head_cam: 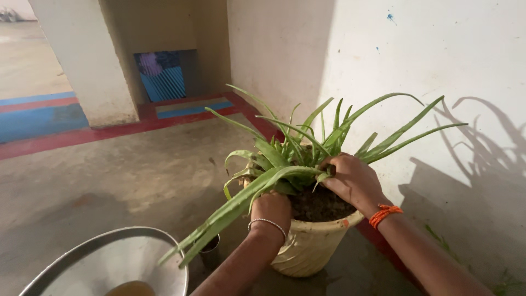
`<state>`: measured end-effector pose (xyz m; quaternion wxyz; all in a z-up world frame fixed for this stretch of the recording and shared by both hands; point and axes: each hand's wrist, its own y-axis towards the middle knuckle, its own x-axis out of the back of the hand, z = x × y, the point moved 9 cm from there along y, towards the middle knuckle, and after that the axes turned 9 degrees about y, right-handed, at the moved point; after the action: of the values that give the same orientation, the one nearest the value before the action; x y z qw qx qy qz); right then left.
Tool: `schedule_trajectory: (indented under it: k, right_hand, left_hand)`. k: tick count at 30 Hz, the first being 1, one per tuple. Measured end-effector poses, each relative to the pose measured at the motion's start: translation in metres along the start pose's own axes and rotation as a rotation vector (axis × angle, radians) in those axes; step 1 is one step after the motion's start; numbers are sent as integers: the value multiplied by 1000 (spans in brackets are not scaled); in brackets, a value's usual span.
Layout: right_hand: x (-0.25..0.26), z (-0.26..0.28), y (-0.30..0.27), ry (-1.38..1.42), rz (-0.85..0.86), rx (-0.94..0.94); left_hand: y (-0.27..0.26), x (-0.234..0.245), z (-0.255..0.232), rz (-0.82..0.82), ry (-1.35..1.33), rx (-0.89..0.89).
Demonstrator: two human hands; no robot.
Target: The person pours liquid from a metal cup into a potted aloe vera plant and subsequently uses their hands to press down and arrange the soil and leaves within the pot.
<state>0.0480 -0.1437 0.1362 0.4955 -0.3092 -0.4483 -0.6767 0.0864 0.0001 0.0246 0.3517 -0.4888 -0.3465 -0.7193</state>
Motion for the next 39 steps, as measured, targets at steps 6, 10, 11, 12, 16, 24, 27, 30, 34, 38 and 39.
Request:
schedule_trajectory:
  k: [6,10,11,12,16,24,27,30,34,38,39]
  right_hand:
    - [-2,-1,-1,-17,50,-118]
    - [-3,-1,-1,-41,33,-91]
    - [-4,-1,-1,-42,33,-91]
    - [-2,2,-1,-40,17,-64]
    - [-10,-6,0,-88,85,-153]
    - [-9,0,1,14,-32,-7]
    - [-13,-7,0,-9,38,-113]
    - [-13,-5,0,1,32,-78]
    - [-8,10,-1,35,-75,25]
    - [-14,17,-2,37,-11,-37]
    - [-11,23,-5,57,-32,35]
  left_hand:
    - [-18,-7,-18,233,-92,23]
    - [-21,6,-1,-88,-343,244]
    - [-19,2,-4,-43,-376,196]
    - [-17,-1,-7,1,-409,147]
    - [-15,1,-12,54,-458,47]
    - [-25,-11,-4,-27,-707,315]
    - [-28,-10,7,-75,-745,458]
    - [-29,7,32,-147,-529,489]
    - [-39,17,53,16,-682,391]
    - [-31,53,66,-9,-534,248]
    - [-26,60,62,-22,-370,152]
